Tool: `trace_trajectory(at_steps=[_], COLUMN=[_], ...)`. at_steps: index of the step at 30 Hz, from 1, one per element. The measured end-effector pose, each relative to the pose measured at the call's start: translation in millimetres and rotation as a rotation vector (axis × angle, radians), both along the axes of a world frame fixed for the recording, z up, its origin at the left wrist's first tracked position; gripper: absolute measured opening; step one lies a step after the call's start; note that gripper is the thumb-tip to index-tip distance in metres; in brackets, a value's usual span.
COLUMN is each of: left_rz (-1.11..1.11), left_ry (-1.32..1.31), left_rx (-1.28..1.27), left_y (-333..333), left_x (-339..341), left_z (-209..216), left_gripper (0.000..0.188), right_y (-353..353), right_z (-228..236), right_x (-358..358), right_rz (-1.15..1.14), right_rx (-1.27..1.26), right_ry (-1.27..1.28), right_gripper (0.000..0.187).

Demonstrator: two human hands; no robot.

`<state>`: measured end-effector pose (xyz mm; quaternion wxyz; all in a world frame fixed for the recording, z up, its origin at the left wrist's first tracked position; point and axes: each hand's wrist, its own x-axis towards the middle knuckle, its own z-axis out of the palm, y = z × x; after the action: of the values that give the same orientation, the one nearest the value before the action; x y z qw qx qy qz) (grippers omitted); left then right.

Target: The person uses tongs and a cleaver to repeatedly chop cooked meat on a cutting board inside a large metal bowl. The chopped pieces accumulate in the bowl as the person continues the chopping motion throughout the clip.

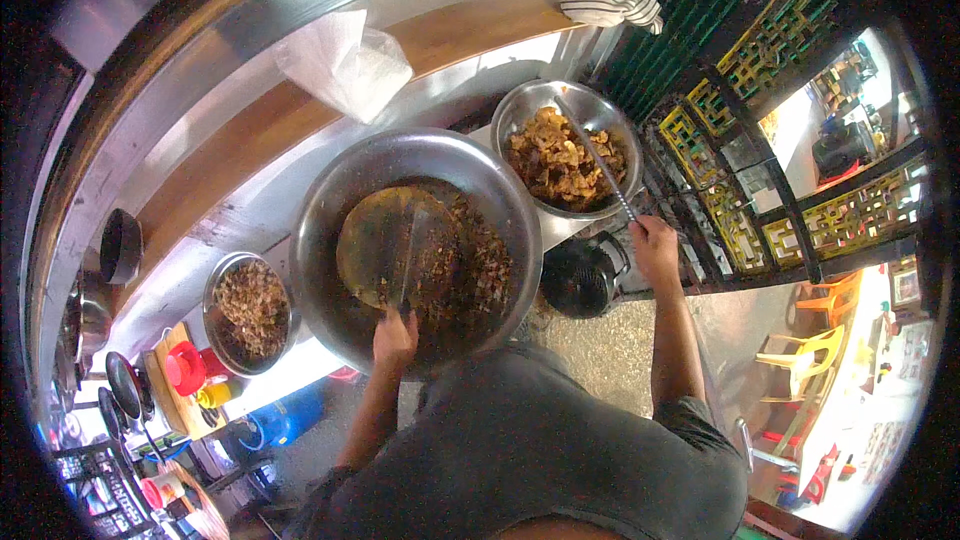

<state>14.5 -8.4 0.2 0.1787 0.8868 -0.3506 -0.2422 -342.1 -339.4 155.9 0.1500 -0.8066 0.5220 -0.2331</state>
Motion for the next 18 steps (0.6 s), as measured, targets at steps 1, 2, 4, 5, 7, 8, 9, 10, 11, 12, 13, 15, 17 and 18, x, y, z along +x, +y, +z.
trace_trajectory(at_steps=[1,2,4,5,7,8,9,10,11,12,13,15,17,18], left_rz=[0.029,0.007,-0.039,0.023,0.078,0.043,0.013,-0.026,-0.078,-0.118,-0.101,-0.059,-0.049,-0.042], left_ry=[0.02,-0.012,-0.083,0.015,0.098,-0.061,-0.219,-0.215,-0.204,-0.2,-0.14,-0.018,-0.05,-0.068], left_rx=[0.005,-0.025,-0.089,-0.152,-0.228,-0.174,-0.117,-0.132,-0.148,-0.159,-0.105,0.0,0.034,0.053], left_y=[3.2,3.5,4.3,14.0,26.6,21.2,12.6,10.1,5.7,4.5,1.1,-3.8,-1.0,2.3], left_x=[9.1,18.4,40.8,58.9,84.8,84.9,82.8,80.4,75.5,71.3,64.8,53.9,54.5,54.3], left_z=[-13.1,-24.7,-50.2,-80.3,-111.8,-110.3,-103.6,-95.5,-70.9,-45.0,-22.7,7.6,-24.5,-43.5], left_gripper=[0.046,0.046,0.046,0.043,0.031,0.025,0.021,0.023,0.024,0.026,0.033,0.049,0.047,0.046], right_y=[4.8,10.6,21.1,22.7,28.6,29.3,27.7,26.6,25.3,30.4,37.4,40.9,31.4,23.4], right_z=[4.7,9.1,16.4,20.0,24.9,24.2,23.2,20.6,10.6,11.4,14.2,11.7,-6.9,-13.5], right_x=[-2.1,-4.9,-5.0,-0.2,11.3,15.4,17.9,19.2,11.5,15.1,24.4,30.2,36.1,44.3], right_rz=[0.007,0.007,0.019,0.038,0.003,-0.017,-0.04,-0.06,-0.073,-0.071,-0.064,-0.034,0.022,0.031], right_rx=[-0.003,-0.009,-0.084,-0.153,-0.199,-0.153,-0.111,-0.069,-0.021,-0.022,-0.023,-0.025,-0.029,0.038], right_ry=[-0.02,-0.04,-0.019,0.019,0.168,0.184,0.201,0.216,0.245,0.282,0.316,0.39,0.461,0.523], right_gripper=[0.021,0.022,0.021,0.02,0.019,0.021,0.023,0.025,0.024,0.025,0.026,0.028,0.028,0.027])
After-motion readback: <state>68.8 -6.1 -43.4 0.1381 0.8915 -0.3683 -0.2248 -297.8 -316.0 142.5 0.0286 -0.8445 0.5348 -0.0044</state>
